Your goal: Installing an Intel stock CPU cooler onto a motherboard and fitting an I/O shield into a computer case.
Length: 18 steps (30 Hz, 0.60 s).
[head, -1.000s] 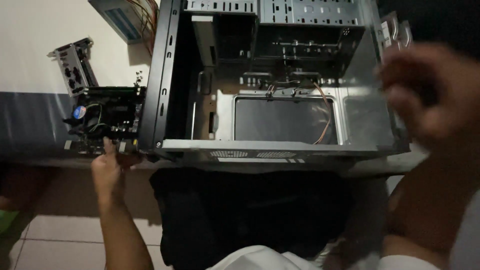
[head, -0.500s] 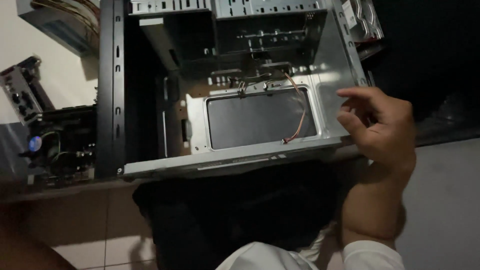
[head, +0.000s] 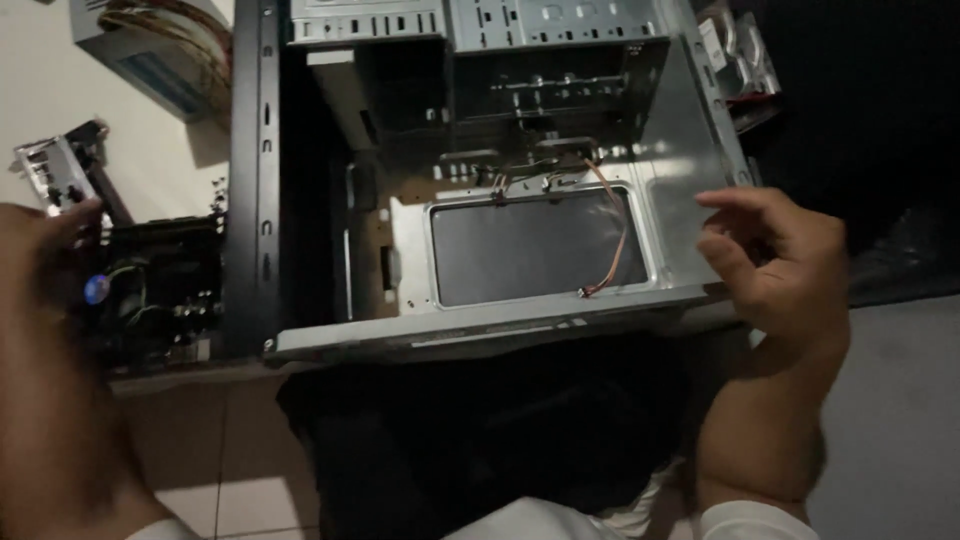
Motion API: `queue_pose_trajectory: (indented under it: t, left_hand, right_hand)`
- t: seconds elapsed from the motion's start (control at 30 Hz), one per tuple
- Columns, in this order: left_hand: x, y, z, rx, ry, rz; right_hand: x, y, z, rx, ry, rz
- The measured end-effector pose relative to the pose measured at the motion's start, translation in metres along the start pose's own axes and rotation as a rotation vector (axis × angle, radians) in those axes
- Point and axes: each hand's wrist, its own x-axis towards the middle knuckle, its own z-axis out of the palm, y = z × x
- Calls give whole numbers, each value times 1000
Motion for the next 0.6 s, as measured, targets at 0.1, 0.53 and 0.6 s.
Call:
queue_pose_trajectory:
  t: [0.1,0.53,0.6]
  left_hand:
    - [-25,18,8,79,126,92]
    - [-22,134,-3,35,-90,697]
    - [-94,185,24,280,25,945]
  right_hand:
    - [-2,-3,0,11,-3,13]
    - [36,-18,-29,-231,-212,-91]
    - [61,-48,-27,-220,-170,-244]
